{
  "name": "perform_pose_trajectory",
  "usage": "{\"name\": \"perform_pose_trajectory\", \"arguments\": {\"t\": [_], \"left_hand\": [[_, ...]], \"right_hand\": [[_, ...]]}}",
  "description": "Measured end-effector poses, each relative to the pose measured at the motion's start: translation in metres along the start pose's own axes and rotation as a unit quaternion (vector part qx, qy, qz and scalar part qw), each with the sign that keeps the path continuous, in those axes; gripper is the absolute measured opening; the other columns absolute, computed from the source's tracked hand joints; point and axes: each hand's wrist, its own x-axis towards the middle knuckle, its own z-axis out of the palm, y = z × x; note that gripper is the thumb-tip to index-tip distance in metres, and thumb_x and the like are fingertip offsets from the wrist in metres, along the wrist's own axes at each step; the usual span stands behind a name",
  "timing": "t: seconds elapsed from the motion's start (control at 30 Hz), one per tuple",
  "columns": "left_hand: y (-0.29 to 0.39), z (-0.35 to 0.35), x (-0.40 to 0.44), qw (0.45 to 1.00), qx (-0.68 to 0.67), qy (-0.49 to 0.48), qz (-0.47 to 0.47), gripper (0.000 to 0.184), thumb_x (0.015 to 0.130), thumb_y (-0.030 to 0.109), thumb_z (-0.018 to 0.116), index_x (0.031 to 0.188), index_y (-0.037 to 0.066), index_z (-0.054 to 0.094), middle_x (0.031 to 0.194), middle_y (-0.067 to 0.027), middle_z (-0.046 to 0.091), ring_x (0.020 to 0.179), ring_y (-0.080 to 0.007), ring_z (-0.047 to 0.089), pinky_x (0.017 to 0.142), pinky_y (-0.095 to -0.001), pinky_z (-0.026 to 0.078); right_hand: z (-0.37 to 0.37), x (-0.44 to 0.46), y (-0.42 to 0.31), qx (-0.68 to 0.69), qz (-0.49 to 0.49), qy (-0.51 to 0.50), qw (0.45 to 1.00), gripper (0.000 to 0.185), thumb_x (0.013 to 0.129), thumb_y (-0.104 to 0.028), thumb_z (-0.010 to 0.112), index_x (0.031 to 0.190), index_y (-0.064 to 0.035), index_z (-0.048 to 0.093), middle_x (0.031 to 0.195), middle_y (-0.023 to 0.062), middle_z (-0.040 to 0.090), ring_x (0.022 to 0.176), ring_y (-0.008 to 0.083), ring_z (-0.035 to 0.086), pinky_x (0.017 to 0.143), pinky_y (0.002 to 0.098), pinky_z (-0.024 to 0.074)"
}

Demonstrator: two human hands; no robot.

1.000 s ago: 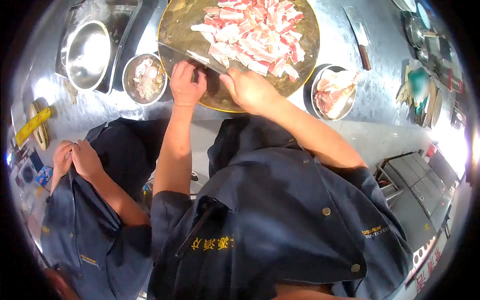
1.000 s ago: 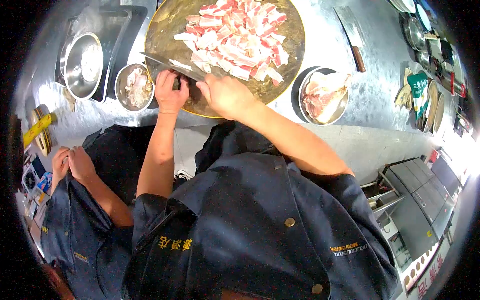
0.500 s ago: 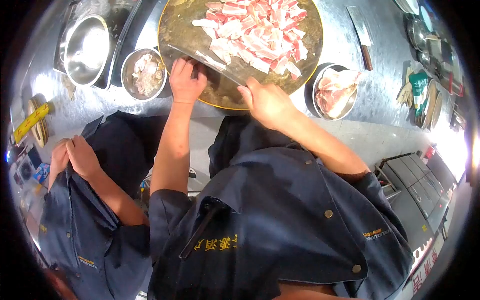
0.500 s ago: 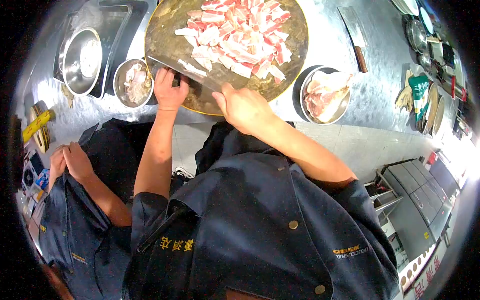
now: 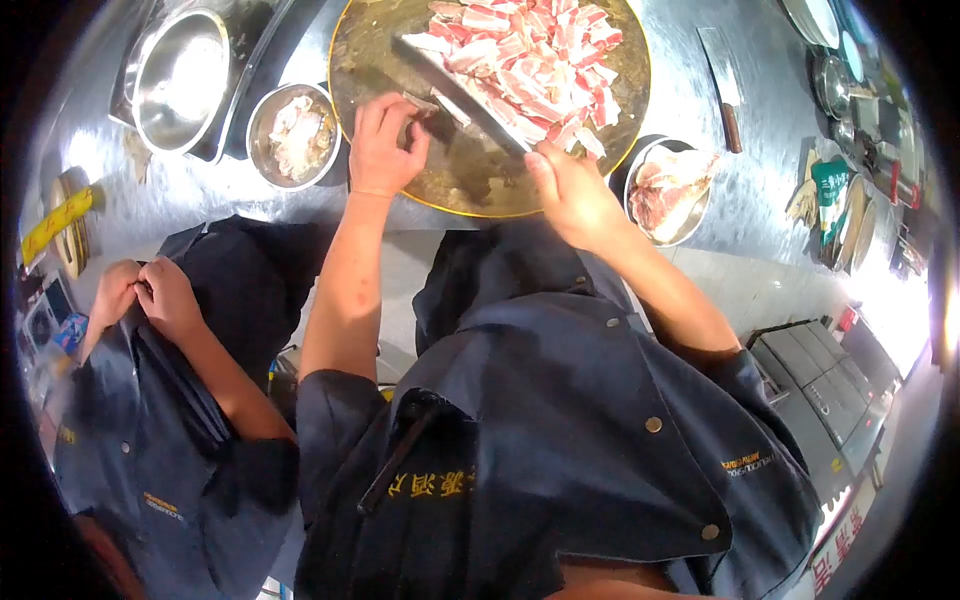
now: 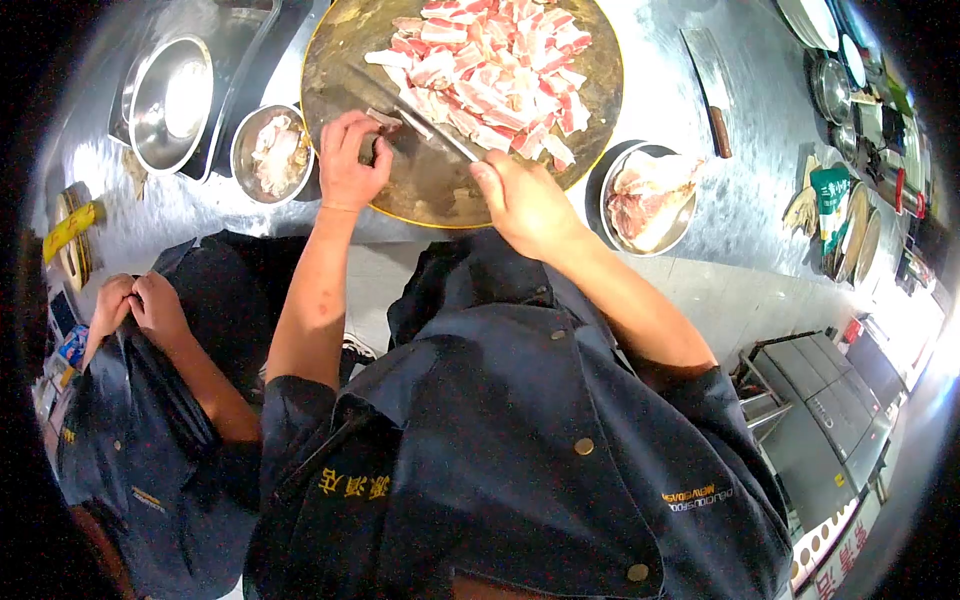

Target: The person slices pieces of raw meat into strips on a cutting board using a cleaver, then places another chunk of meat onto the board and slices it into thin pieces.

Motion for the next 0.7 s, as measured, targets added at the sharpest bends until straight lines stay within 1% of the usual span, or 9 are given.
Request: {"name": "perform_pose_trajectory", "arguments": {"t": [0.2, 0.3, 0.33, 0.4, 0.53, 0.57, 0.6, 0.67, 0.7], "left_hand": [[0.005, -0.009, 0.021, 0.994, 0.074, -0.076, -0.011, 0.017, 0.088, 0.009, 0.073, 0.104, 0.004, 0.071, 0.106, -0.0115, 0.074, 0.104, -0.034, 0.069, 0.09, -0.0423, 0.057], [-0.001, -0.012, 0.018, 0.933, -0.042, -0.054, -0.354, 0.019, 0.099, 0.015, 0.071, 0.114, 0.003, 0.069, 0.094, -0.0135, 0.08, 0.082, -0.0287, 0.077, 0.079, -0.0386, 0.06], [-0.001, -0.009, 0.014, 0.933, -0.04, -0.055, -0.353, 0.019, 0.099, 0.015, 0.071, 0.114, 0.003, 0.069, 0.094, -0.0135, 0.08, 0.082, -0.0287, 0.077, 0.079, -0.0386, 0.06], [0.003, 0.001, 0.002, 0.802, -0.338, -0.006, -0.494, 0.024, 0.101, 0.015, 0.073, 0.116, -0.002, 0.066, 0.091, -0.0106, 0.08, 0.084, -0.0145, 0.076, 0.075, -0.0308, 0.06], [0.029, 0.003, -0.01, 0.922, -0.112, -0.066, -0.365, 0.015, 0.1, 0.011, 0.072, 0.107, -0.002, 0.07, 0.096, -0.0134, 0.078, 0.079, -0.0206, 0.076, 0.072, -0.0306, 0.06], [0.035, -0.001, -0.012, 0.969, -0.021, -0.024, -0.246, 0.008, 0.093, 0.001, 0.07, 0.1, 0.003, 0.072, 0.1, -0.015, 0.075, 0.088, -0.0329, 0.074, 0.079, -0.0385, 0.06], [0.032, -0.002, -0.014, 0.969, -0.021, -0.026, -0.245, 0.008, 0.093, 0.001, 0.07, 0.1, 0.003, 0.072, 0.1, -0.015, 0.075, 0.088, -0.0329, 0.074, 0.079, -0.0385, 0.06], [0.022, -0.003, -0.02, 0.999, 0.049, -0.009, 0.008, 0.015, 0.087, -0.001, 0.072, 0.101, 0.004, 0.072, 0.107, -0.0138, 0.071, 0.1, -0.0356, 0.069, 0.088, -0.0427, 0.059], [0.019, -0.003, -0.022, 0.999, 0.026, -0.032, -0.009, 0.018, 0.084, -0.001, 0.074, 0.101, 0.004, 0.071, 0.113, -0.0118, 0.069, 0.108, -0.0347, 0.067, 0.093, -0.0441, 0.057]], "right_hand": [[-0.019, -0.022, 0.005, -0.009, 0.005, 0.016, 1.0, 0.035, 0.113, -0.033, 0.049, 0.108, -0.0009, 0.062, 0.087, 0.0322, 0.069, 0.088, 0.0545, 0.067, 0.081, 0.0611, 0.0507], [-0.017, -0.03, 0.014, -0.006, 0.024, -0.026, 0.999, 0.035, 0.113, -0.034, 0.05, 0.109, -0.0014, 0.062, 0.087, 0.0324, 0.069, 0.088, 0.0543, 0.067, 0.081, 0.0615, 0.0509], [-0.012, -0.03, 0.018, -0.004, 0.023, -0.025, 0.999, 0.035, 0.113, -0.034, 0.05, 0.109, -0.0014, 0.062, 0.087, 0.0324, 0.069, 0.088, 0.0543, 0.067, 0.081, 0.0615, 0.0509], [0.002, -0.025, 0.026, -0.01, -0.001, -0.02, 1.0, 0.038, 0.113, -0.037, 0.049, 0.108, -0.0016, 0.062, 0.087, 0.0326, 0.069, 0.087, 0.0542, 0.068, 0.082, 0.0618, 0.0517], [0.017, -0.011, 0.023, -0.032, 0.018, -0.03, 0.999, 0.04, 0.113, -0.038, 0.049, 0.108, -0.0012, 0.063, 0.087, 0.0331, 0.07, 0.086, 0.0546, 0.068, 0.082, 0.0623, 0.0527], [0.019, -0.008, 0.022, -0.034, -0.001, -0.028, 0.999, 0.041, 0.113, -0.039, 0.048, 0.107, -0.0009, 0.063, 0.086, 0.0333, 0.07, 0.086, 0.0547, 0.068, 0.081, 0.0625, 0.053], [0.02, -0.006, 0.021, -0.036, -0.021, -0.024, 0.999, 0.042, 0.113, -0.039, 0.047, 0.107, -0.0005, 0.063, 0.085, 0.0335, 0.07, 0.086, 0.0548, 0.068, 0.081, 0.0627, 0.0533], [0.018, -0.004, 0.015, -0.044, -0.017, -0.021, 0.999, 0.042, 0.113, -0.039, 0.047, 0.107, -0.0003, 0.063, 0.085, 0.0336, 0.07, 0.086, 0.0547, 0.069, 0.081, 0.0625, 0.0535], [0.016, -0.003, 0.012, -0.055, -0.014, -0.023, 0.998, 0.042, 0.113, -0.039, 0.047, 0.106, -0.0001, 0.063, 0.086, 0.0338, 0.07, 0.086, 0.0547, 0.069, 0.081, 0.0624, 0.0536]]}}
